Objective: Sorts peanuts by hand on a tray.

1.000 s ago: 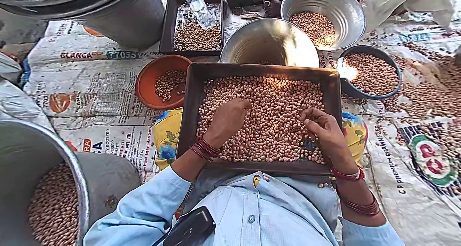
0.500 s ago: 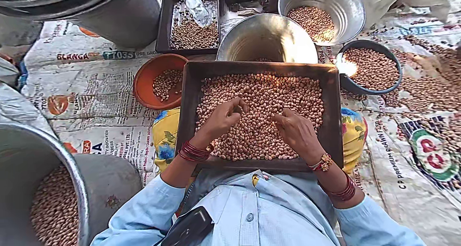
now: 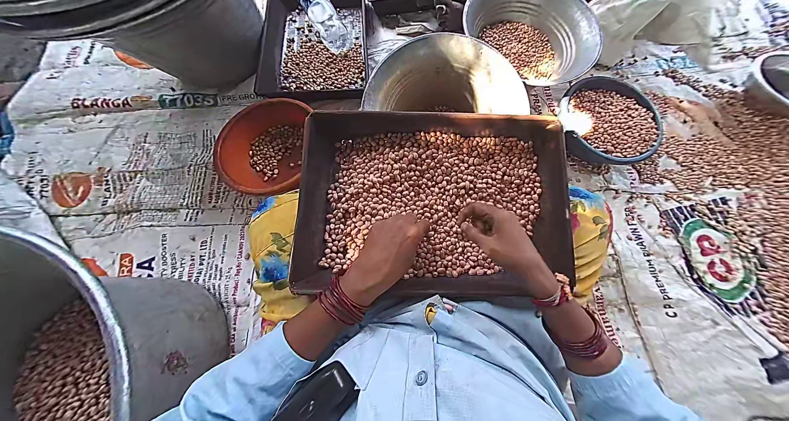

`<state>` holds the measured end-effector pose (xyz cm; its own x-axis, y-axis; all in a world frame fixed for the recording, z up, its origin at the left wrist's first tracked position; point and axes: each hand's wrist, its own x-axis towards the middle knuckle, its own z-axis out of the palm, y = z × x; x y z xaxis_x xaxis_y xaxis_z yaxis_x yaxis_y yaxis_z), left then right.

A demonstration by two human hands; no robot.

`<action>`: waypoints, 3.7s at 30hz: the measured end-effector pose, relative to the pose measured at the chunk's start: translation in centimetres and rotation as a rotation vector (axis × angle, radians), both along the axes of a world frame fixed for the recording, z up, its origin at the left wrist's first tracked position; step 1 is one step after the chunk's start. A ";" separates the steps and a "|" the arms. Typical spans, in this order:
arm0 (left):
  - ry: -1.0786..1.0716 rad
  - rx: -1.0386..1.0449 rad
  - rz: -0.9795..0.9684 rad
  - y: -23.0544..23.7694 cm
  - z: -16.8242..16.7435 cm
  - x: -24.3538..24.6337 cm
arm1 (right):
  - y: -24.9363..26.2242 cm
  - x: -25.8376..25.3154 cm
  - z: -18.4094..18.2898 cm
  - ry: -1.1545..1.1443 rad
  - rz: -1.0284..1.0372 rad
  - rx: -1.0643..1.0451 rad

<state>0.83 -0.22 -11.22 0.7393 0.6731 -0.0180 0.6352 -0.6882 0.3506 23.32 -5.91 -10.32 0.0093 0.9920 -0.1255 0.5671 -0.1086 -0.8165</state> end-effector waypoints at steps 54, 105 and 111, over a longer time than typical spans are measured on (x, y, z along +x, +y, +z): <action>0.326 -0.626 0.181 1.9 4.8 -6.4 | -1.6 3.9 6.0 -0.670 -0.155 -0.598; -0.173 0.079 0.109 3.5 0.7 4.1 | -0.6 -0.9 -0.8 -0.617 -0.012 0.287; -0.105 0.043 0.064 3.4 0.3 4.0 | -1.1 -0.9 -1.2 -0.576 -0.007 0.220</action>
